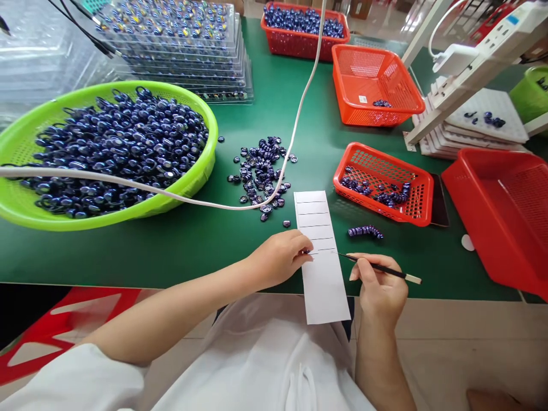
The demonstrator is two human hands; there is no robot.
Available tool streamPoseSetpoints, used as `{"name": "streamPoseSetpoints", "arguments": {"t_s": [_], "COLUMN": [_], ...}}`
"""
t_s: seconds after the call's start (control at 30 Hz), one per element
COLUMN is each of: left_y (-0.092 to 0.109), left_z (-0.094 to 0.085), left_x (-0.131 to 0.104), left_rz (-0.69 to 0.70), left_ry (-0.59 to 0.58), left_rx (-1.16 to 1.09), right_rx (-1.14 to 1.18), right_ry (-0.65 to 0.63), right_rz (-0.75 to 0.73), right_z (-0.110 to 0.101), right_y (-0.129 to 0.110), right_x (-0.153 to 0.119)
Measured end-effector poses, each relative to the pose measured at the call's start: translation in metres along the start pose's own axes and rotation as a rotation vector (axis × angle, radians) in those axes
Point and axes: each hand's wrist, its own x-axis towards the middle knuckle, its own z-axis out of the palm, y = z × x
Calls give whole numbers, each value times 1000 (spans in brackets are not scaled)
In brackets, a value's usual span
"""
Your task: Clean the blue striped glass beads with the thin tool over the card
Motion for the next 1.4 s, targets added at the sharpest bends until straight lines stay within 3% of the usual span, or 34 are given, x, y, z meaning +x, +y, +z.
{"name": "streamPoseSetpoints", "arguments": {"t_s": [0.13, 0.3, 0.63, 0.73, 0.93, 1.27, 1.4], "left_y": [5, 2, -3, -3, -6, -6, -4], "left_z": [0, 16, 25, 26, 29, 36, 39], "left_x": [21, 40, 35, 36, 35, 32, 31], "left_rz": [36, 14, -351, -384, -316, -44, -6], "left_ry": [6, 50, 27, 30, -1, 71, 52], "left_rx": [-43, -221, -763, -746, -764, -295, -209], "right_rx": [58, 119, 108, 89, 17, -107, -155], "right_ry": [114, 160, 131, 131, 120, 0, -35], "right_rz": [-37, -68, -80, -85, -92, -167, -174], "right_z": [1, 2, 4, 4, 4, 4, 2], "right_y": [2, 8, 4, 5, 5, 10, 12], "right_x": [5, 8, 4, 3, 1, -12, -13]}}
